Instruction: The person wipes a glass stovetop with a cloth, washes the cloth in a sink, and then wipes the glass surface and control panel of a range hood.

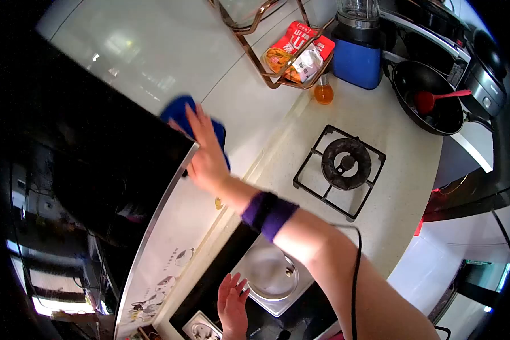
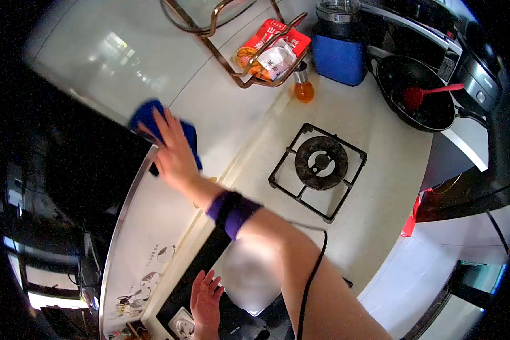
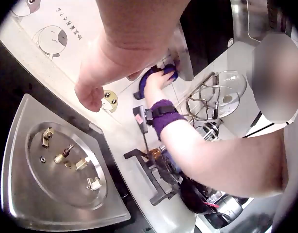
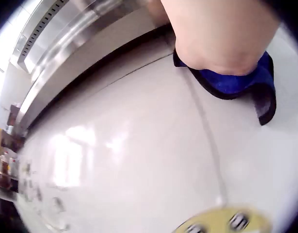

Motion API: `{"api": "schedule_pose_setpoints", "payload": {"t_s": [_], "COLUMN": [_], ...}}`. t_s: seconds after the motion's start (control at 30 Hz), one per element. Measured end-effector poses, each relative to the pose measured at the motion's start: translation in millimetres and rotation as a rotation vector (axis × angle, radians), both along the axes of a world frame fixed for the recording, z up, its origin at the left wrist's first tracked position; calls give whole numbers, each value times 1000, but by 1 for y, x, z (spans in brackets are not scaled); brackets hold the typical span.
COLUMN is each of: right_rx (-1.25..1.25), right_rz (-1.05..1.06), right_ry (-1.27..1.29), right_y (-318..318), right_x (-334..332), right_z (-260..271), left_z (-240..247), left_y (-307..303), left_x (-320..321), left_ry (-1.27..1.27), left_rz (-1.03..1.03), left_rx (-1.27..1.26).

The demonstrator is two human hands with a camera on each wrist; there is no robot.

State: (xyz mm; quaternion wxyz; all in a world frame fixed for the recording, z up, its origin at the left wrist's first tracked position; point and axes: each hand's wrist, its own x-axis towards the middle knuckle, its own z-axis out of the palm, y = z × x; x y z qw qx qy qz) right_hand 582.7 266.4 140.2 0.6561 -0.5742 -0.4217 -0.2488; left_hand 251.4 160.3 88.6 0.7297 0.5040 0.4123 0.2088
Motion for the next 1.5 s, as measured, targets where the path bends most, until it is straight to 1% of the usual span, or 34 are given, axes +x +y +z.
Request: {"api": "schedule_pose_setpoints", "payload": {"t_s": [0.07,0.1,0.13,0.17,0.23,0.27,0.3,0.37,0.43,0.47,0.5,0.57,0.63,0.7,0.77,0.83,0.9,0.93,1.0,1.03,1.07,1.1,1.13,1.17,1.23,1.27,1.3,1.33,1.4,1.43,1.5], "right_rx": [51,112,95,107,176,167,156,110,54,11,-33,-56,-84,-174,-359,-381,-345,-405,-171,-137,28,-128,-201,-217,-372,-279,-182,-195,-221,-479,-492], "right_rz": [-41,-163,-223,-291,-350,-354,-358,-304,-348,-329,-309,-213,-128,-25,86,163,219,20,37,-203,-150,-336,-487,-498,-545,-488,-434,-409,-360,-399,-307], "right_ry": [-28,-51,66,174,258,324,391,652,775,832,887,974,1057,1095,1213,1353,1265,1161,1019,855,816,736,620,636,711,734,754,769,799,591,732], "right_y": [-1,-1,-4,-4,1,5,8,10,18,20,20,25,34,44,44,35,20,34,8,22,-6,-1,1,0,13,21,27,25,14,5,-15], "right_x": [49,72,86,98,105,103,94,72,52,37,21,-19,-72,-125,-148,-143,-118,-130,-41,-7,22,53,77,86,82,72,52,33,-13,-22,5], "right_z": [25,32,35,29,1,-17,-37,-75,-121,-134,-139,-128,-120,-127,-116,-109,-126,-131,-142,-166,-129,-142,-150,-159,-189,-203,-203,-205,-188,-190,-181], "left_z": [1,1,1,1,-2,-3,-3,-4,-3,-3,-2,-2,-7,-8,-4,0,3,4,4,3,1,2,2,2,-2,-3,-5,-7,-12,-9,-1], "left_y": [0,3,4,5,7,8,7,4,0,-2,-4,-7,-9,-12,-15,-17,-16,-17,-17,-17,-17,-18,-20,-22,-24,-26,-27,-27,-27,-29,-28], "left_x": [6,10,12,12,13,15,17,20,22,23,23,22,16,16,13,9,2,-5,-20,-27,-34,-41,-45,-51,-63,-66,-67,-67,-65,-62,-54], "left_ry": [26,32,40,49,34,23,23,29,31,29,26,22,30,27,24,21,4,-3,-6,-2,1,26,49,73,43,36,25,35,57,34,-14], "left_rz": [-22,-16,-7,2,10,12,5,-8,-22,-28,-26,-24,-25,-25,-15,-10,5,21,59,81,104,130,156,179,209,223,232,238,242,236,228], "left_rx": [20,25,27,27,17,15,2,-23,-24,-24,-27,-31,-40,-45,-51,-17,3,1,-7,-13,-18,-17,-18,-20,-43,-47,-50,-51,-57,-66,-78]}}
